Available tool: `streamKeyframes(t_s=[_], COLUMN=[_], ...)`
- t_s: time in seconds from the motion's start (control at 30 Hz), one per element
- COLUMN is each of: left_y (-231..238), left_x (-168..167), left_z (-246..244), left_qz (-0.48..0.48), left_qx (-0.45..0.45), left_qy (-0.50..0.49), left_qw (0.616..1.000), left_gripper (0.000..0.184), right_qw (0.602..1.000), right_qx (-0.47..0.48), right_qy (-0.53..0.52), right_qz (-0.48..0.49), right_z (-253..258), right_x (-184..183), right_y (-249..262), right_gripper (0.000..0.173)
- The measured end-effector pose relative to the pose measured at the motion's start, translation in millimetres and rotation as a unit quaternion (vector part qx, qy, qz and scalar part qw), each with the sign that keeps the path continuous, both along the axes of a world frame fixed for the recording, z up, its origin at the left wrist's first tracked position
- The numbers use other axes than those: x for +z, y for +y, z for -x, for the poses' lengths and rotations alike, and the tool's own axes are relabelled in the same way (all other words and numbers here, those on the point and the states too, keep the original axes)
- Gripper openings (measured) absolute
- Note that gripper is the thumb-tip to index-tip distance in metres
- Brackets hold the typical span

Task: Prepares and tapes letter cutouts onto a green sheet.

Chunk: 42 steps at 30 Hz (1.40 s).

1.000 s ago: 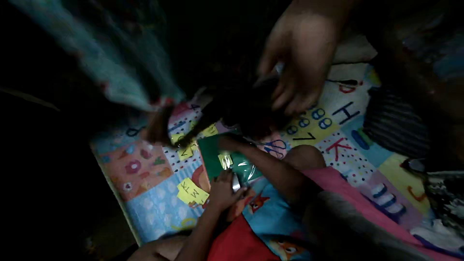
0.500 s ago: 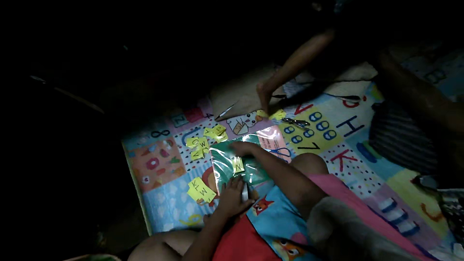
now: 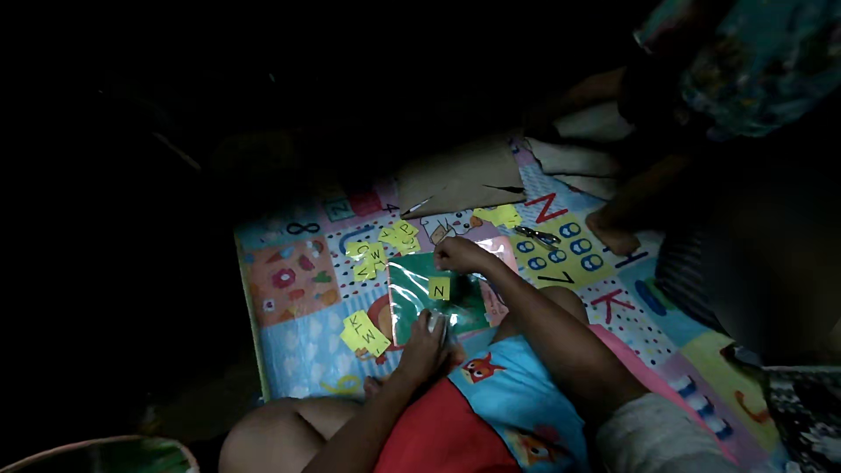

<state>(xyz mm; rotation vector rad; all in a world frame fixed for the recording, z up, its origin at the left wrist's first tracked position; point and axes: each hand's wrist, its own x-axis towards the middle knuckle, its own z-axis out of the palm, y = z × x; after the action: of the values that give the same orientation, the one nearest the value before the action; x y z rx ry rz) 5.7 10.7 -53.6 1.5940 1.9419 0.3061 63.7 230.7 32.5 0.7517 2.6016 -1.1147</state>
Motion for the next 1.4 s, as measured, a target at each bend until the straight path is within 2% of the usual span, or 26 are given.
streamKeyframes(t_s=[0.13, 0.37, 0.43, 0.5, 0.57, 0.67, 0.83, 0.97, 1.1, 1.2, 1.3, 1.33, 1.4], left_y=[3, 4, 2, 6, 15, 24, 28, 28, 28, 28, 27, 27, 27], left_x=[-2, -13, -14, -13, -7, 14, 19, 18, 17, 15, 13, 13, 15], left_z=[0, 6, 10, 13, 21, 33, 39, 41, 40, 42, 41, 41, 43], left_qz=[-0.059, -0.12, -0.188, -0.267, -0.318, -0.264, -0.262, -0.276, -0.28, -0.273, -0.273, -0.268, -0.256], left_qx=[0.041, 0.054, 0.116, 0.195, 0.237, 0.227, 0.184, 0.157, 0.157, 0.161, 0.167, 0.172, 0.179], left_qy=[-0.02, -0.04, -0.056, -0.062, -0.08, -0.151, -0.207, -0.21, -0.214, -0.209, -0.211, -0.214, -0.22], left_qw=[0.997, 0.991, 0.974, 0.942, 0.914, 0.925, 0.924, 0.925, 0.923, 0.925, 0.924, 0.923, 0.924], left_gripper=[0.064, 0.063, 0.06, 0.066, 0.071, 0.07, 0.036, 0.018, 0.016, 0.017, 0.017, 0.018, 0.019], right_qw=[0.997, 0.988, 0.989, 0.991, 0.991, 0.989, 0.986, 0.984, 0.982, 0.97, 0.929, 0.929, 0.962], right_qx=[-0.03, -0.018, -0.007, -0.005, 0.004, 0.025, 0.04, 0.053, 0.035, -0.013, -0.065, -0.077, -0.084], right_qy=[0.03, 0.045, 0.044, 0.039, 0.046, 0.06, 0.061, 0.054, 0.067, 0.155, 0.286, 0.292, 0.23], right_qz=[-0.062, -0.145, -0.143, -0.131, -0.128, -0.135, -0.147, -0.163, -0.174, -0.189, -0.227, -0.213, -0.125], right_z=[-11, -10, -11, -13, -15, -18, -17, -17, -18, -22, -25, -27, -31], right_x=[26, 32, 36, 40, 40, 39, 46, 49, 47, 38, 32, 32, 31], right_y=[-20, -58, -62, -65, -66, -69, -79, -85, -89, -91, -79, -73, -60], right_gripper=[0.017, 0.013, 0.014, 0.015, 0.014, 0.015, 0.016, 0.016, 0.016, 0.015, 0.038, 0.047, 0.065])
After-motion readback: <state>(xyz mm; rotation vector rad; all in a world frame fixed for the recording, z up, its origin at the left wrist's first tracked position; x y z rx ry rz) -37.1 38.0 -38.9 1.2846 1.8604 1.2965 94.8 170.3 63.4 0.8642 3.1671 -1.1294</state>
